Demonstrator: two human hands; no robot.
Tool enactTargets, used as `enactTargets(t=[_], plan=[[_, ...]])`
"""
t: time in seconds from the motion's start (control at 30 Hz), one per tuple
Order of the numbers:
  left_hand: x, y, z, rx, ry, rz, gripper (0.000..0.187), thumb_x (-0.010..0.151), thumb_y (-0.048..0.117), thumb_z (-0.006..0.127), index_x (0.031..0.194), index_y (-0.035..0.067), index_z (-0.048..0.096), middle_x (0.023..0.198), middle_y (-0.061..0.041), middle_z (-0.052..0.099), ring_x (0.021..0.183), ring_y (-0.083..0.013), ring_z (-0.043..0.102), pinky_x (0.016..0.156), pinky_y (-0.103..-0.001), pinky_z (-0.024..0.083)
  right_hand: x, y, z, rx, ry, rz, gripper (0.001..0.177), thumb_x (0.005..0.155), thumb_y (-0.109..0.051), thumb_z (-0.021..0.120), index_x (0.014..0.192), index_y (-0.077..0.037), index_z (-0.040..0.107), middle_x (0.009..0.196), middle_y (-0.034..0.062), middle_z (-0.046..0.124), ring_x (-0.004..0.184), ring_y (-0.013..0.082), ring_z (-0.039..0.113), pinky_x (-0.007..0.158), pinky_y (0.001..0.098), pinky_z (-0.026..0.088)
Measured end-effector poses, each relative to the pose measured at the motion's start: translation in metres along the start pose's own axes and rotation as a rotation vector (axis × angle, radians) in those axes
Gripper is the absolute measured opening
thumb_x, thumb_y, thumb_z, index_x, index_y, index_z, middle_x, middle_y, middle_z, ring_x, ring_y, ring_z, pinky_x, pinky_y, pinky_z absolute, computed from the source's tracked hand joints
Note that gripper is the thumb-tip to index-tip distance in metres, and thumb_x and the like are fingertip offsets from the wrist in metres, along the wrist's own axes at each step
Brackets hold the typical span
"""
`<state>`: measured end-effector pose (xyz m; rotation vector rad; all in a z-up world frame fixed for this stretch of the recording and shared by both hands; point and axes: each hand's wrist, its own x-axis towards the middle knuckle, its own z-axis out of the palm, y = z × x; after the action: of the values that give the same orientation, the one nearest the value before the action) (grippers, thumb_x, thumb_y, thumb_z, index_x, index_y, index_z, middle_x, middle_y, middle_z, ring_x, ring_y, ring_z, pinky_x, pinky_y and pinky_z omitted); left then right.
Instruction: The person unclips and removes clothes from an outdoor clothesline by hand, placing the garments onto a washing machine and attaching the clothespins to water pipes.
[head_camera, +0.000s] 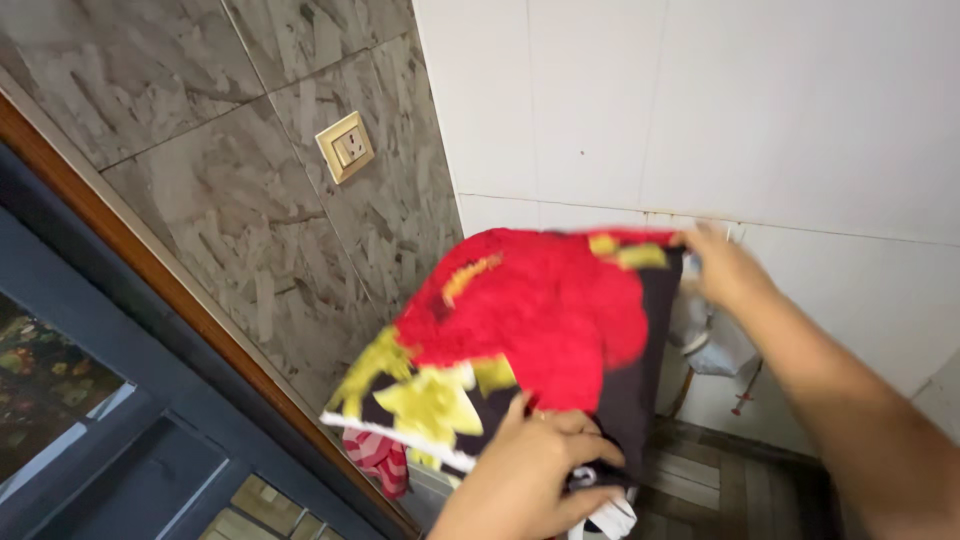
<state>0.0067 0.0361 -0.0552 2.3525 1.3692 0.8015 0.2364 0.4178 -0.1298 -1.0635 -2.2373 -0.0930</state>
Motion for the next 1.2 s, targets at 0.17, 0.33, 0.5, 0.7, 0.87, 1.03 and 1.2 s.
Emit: enactTargets(t=[0.17, 0.33, 0.5, 0.7, 0.87, 1.03, 1.2], plan=[[0.030, -0.066, 0.055, 0.216, -0.121, -0.390, 0.079, 0.072, 0.043, 0.089, 0.137, 0.010, 0.058, 0.144, -0.022, 0.051, 0.128, -0.0442, 0.048, 0.107, -0.072, 0.018, -0.084, 0.069, 0.082, 0.038, -0.507, 0.386, 0.107, 0.067, -0.020, 0.089, 0.156, -0.014, 0.029, 0.115, 0.0246, 0.071, 0.107, 0.0392, 0.070, 0.093, 0.0437, 0.057], [0.070, -0.083, 0.089, 0.221, 0.041, -0.290, 0.066, 0.074, 0.034, 0.085, 0.132, 0.012, 0.064, 0.145, -0.016, 0.054, 0.136, -0.0401, 0.046, 0.111, -0.060, 0.031, -0.158, 0.121, 0.130, 0.591, -0.476, 0.760, 0.047, 0.093, -0.019, 0.065, 0.136, -0.001, 0.055, 0.095, 0.0227, 0.072, 0.076, 0.0363, 0.073, 0.070, 0.0462, 0.057], [0.137, -0.082, 0.115, 0.201, 0.026, -0.150, 0.060, 0.077, 0.031, 0.084, 0.130, 0.010, 0.066, 0.144, -0.015, 0.057, 0.138, -0.0390, 0.046, 0.111, -0.061, 0.032, -0.167, 0.151, 0.130, 0.968, -0.409, 1.078, 0.042, 0.090, -0.012, 0.067, 0.129, -0.006, 0.052, 0.103, 0.0117, 0.068, 0.081, 0.0209, 0.064, 0.068, 0.0394, 0.059], [0.198, -0.086, 0.154, 0.076, -0.195, -0.159, 0.059, 0.079, 0.030, 0.084, 0.132, 0.012, 0.065, 0.146, -0.015, 0.055, 0.138, -0.0389, 0.045, 0.109, -0.063, 0.031, -0.184, 0.238, 0.169, 0.992, -0.317, 1.040, 0.049, 0.086, -0.003, 0.069, 0.135, -0.002, 0.060, 0.102, 0.0109, 0.070, 0.081, 0.0176, 0.065, 0.070, 0.0334, 0.054], [0.233, -0.094, 0.179, 0.026, -0.261, -0.131, 0.056, 0.080, 0.029, 0.082, 0.130, 0.010, 0.067, 0.144, -0.016, 0.057, 0.135, -0.0368, 0.050, 0.110, -0.059, 0.035, -0.174, 0.301, 0.205, 0.926, -0.196, 0.955, 0.050, 0.088, -0.002, 0.068, 0.138, 0.004, 0.064, 0.100, 0.0150, 0.075, 0.082, 0.0192, 0.066, 0.074, 0.0302, 0.052], [0.266, -0.105, 0.183, -0.096, -0.271, -0.159, 0.054, 0.083, 0.026, 0.081, 0.131, 0.006, 0.067, 0.144, -0.019, 0.057, 0.132, -0.0392, 0.053, 0.108, -0.050, 0.040, -0.135, 0.337, 0.236, 1.057, -0.054, 1.016, 0.047, 0.089, -0.009, 0.069, 0.134, 0.000, 0.059, 0.111, 0.0080, 0.073, 0.091, 0.0188, 0.070, 0.077, 0.0315, 0.054], [0.285, -0.117, 0.179, -0.366, -0.221, -0.249, 0.048, 0.090, 0.022, 0.075, 0.132, 0.002, 0.065, 0.142, -0.018, 0.061, 0.128, -0.0366, 0.061, 0.106, -0.039, 0.049, -0.101, 0.361, 0.271, 0.670, -0.099, 0.777, 0.040, 0.094, -0.016, 0.069, 0.131, -0.002, 0.064, 0.108, 0.0154, 0.075, 0.095, 0.0244, 0.071, 0.086, 0.0348, 0.053]])
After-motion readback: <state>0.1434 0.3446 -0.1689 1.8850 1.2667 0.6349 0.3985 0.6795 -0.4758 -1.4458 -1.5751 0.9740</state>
